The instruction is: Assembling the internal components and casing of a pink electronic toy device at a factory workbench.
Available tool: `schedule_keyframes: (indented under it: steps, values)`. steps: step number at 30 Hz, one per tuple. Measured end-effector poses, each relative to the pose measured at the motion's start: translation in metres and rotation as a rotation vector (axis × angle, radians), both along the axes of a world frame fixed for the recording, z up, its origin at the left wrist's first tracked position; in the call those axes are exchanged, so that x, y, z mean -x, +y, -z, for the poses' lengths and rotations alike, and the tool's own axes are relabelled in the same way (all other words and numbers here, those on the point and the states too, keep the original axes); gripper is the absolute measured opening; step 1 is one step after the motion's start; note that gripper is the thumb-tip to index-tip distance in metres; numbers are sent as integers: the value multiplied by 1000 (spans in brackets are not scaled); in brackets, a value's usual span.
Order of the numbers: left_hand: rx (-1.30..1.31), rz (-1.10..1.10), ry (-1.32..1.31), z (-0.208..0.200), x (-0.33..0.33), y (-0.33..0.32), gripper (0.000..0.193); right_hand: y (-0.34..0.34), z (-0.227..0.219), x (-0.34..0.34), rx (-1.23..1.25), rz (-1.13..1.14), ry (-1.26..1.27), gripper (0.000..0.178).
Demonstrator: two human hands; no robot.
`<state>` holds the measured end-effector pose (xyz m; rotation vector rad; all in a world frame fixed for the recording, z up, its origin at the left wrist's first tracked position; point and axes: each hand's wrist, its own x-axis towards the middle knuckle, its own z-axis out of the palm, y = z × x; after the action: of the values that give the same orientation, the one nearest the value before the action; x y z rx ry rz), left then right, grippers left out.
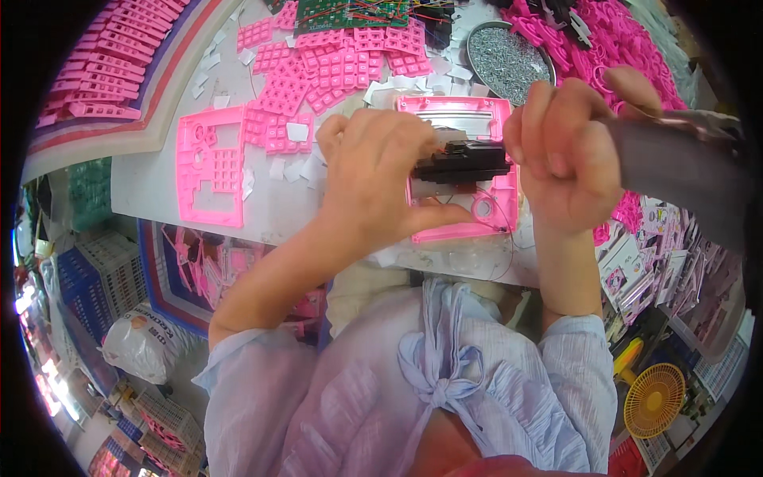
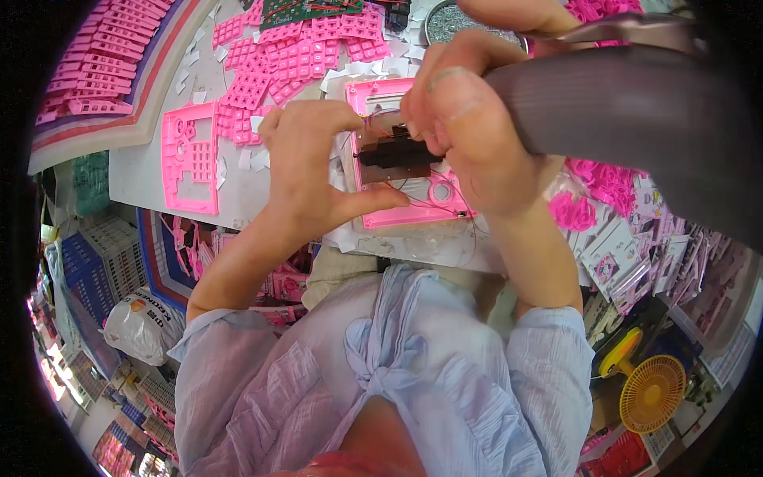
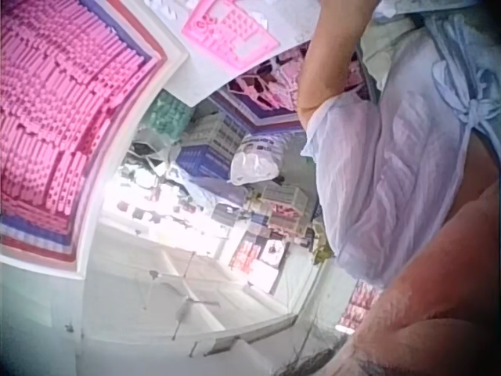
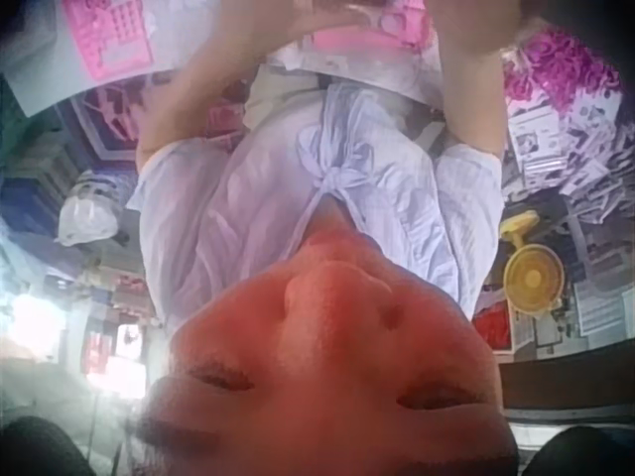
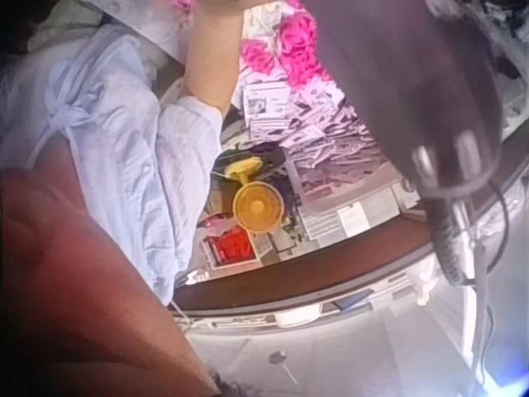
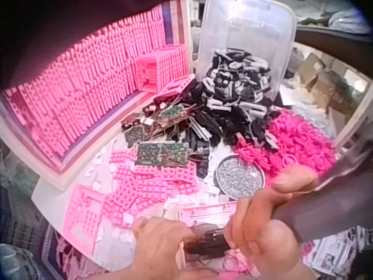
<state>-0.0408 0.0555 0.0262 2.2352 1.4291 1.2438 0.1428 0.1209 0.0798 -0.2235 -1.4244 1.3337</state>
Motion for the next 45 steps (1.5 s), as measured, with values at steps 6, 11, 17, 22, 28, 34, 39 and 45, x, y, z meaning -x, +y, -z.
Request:
schedule_keyframes:
  steps: [6,11,17,22,28,34,39,45]
  values:
    - [-43,27,205,26,-2,-3,46,-1,25,9,74,29,-19,46]
    - [7,53,144,29,-1,2,45,-1,29,13,67,-11,19,48]
    - [-26,64,118,33,-1,5,46,1,32,17,-18,62,-61,41]
    - [-27,70,109,34,-1,3,45,1,36,18,-145,143,-242,34]
    - [-16,74,101,35,-7,0,42,2,35,16,-128,86,-293,39]
    - [-5,53,103,30,1,1,46,7,27,-25,-182,88,-623,86]
    - [199,68,-18,31,3,5,57,0,40,-60,-514,138,-1092,57]
    - [154,-47,-229,54,2,-7,70,33,31,-45,-207,107,-1125,29]
